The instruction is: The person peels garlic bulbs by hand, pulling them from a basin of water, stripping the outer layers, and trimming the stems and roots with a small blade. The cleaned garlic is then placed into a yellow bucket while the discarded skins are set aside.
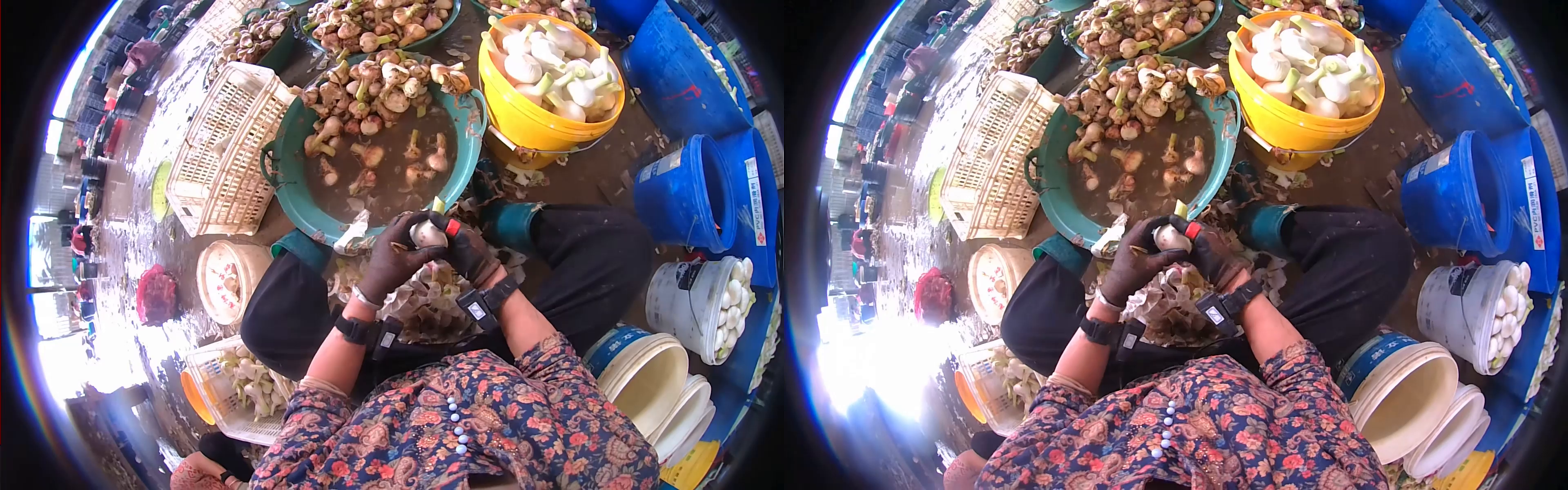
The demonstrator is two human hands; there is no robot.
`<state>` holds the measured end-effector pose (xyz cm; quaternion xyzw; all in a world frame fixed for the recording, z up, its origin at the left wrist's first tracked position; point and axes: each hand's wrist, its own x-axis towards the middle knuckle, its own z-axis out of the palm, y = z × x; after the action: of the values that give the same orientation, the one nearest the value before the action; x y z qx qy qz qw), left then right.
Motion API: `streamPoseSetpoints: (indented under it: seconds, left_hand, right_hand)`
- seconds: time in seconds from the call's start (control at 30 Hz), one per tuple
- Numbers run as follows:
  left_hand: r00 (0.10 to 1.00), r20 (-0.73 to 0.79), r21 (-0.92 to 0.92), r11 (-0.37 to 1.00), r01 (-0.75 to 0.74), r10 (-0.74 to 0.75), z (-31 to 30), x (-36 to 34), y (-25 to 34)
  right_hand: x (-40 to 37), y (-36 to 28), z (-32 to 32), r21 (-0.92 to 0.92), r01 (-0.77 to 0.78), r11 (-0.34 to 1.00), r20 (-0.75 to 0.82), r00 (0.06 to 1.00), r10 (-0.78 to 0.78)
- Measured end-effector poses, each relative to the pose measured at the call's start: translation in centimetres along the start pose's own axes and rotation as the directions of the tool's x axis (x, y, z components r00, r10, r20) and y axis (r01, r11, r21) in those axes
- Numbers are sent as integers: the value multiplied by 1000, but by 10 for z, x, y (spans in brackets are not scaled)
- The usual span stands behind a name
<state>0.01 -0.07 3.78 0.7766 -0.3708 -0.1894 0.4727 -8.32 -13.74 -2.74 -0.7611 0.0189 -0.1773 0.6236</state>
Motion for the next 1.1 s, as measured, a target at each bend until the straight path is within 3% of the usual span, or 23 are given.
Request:
streamPoseSetpoints:
  seconds: [0.03, 0.07, 0.13, 0.17, 0.2, 0.27, 0.3, 0.33, 0.37, 0.4, 0.53, 0.57, 0.6, 0.63, 0.67, 0.7, 0.77, 0.83, 0.87, 0.93, 1.0, 1.07, 1.1]
  left_hand:
    - [986, 122, -226, 964, 140, -114, -3, 2, -6]
    - [942, 271, -418, 858, 299, -197, -6, 3, -10]
    - [934, 313, -428, 852, 303, -175, -7, 1, -16]
    - [930, 257, -521, 773, 361, -261, -9, 0, -14]
    - [914, 210, -611, 683, 400, -347, -10, 0, -11]
    - [941, 110, -549, 770, 325, -319, -5, -4, -6]
    - [978, 43, -305, 930, 206, -203, -2, -8, -3]
    - [998, 10, -31, 997, 68, -68, 0, -10, 0]
    - [996, -53, -9, 998, 65, -66, 4, -10, 5]
    - [996, -54, -10, 998, 67, -67, 4, -12, -1]
    - [994, -71, -196, 978, 63, -78, 4, -19, -6]
    - [990, 67, -139, 981, 132, -123, -1, -26, -2]
    - [964, 201, -72, 979, 192, -174, -7, -33, -1]
    - [904, 381, 173, 975, 139, -196, -12, -43, -4]
    - [807, 532, 393, 919, 33, -256, -17, -52, -6]
    - [719, 566, 509, 857, 81, -404, -20, -58, -9]
    - [809, 435, 430, 880, 200, -396, -27, -63, -14]
    - [928, 170, 186, 935, 301, -332, -24, -56, -22]
    - [946, -15, 89, 942, 324, -323, -21, -38, -17]
    - [962, -24, 94, 958, 271, -270, -20, -17, -28]
    - [953, -64, 109, 947, 301, -296, -19, 8, -59]
    - [934, -88, 84, 932, 354, -347, -9, 39, -109]
    - [943, -80, 124, 936, 330, -322, -4, 59, -123]
  right_hand:
    - [7, -20, -5, 642, -522, 561, 183, 815, 550]
    - [7, -17, -10, 645, -521, 559, 175, 813, 555]
    - [4, -13, -19, 464, -375, 802, 198, 927, 318]
    - [4, -6, -9, 435, -211, 875, -3, 972, 236]
    - [2, 1, -9, 437, -210, 875, -2, 972, 234]
    - [-1, 8, -14, 184, -523, 832, 73, 851, 519]
    - [5, 13, -7, 246, -610, 753, -9, 776, 631]
    - [3, 21, -5, 245, -612, 752, -9, 774, 633]
    - [1, 28, -4, 78, -539, 838, -63, 837, 544]
    - [-1, 34, -2, -97, -450, 888, -98, 892, 441]
    - [-10, 43, 4, -294, -410, 863, -54, 909, 414]
    - [-6, 43, 11, 433, -551, 714, 3, 793, 610]
    - [3, 29, 14, 905, -401, 144, 198, 695, 692]
    - [8, 15, 6, 938, -347, 12, 222, 626, 747]
    - [2, 13, -16, 889, -457, 32, 353, 728, 588]
    - [3, 12, -14, 909, -413, 54, 285, 712, 642]
    - [6, 11, -10, 926, -368, 79, 215, 689, 692]
    - [4, 9, -8, 910, -375, -175, 385, 611, 692]
    - [9, -2, -5, 905, -393, -165, 391, 611, 688]
    - [13, -29, 0, 930, -367, 2, 234, 598, 766]
    - [1, 5, -7, 895, -414, 166, 201, 706, 679]
    - [6, 13, -21, 706, -415, 574, -152, 703, 695]
    - [15, -1, -34, 596, -473, 648, -273, 640, 718]
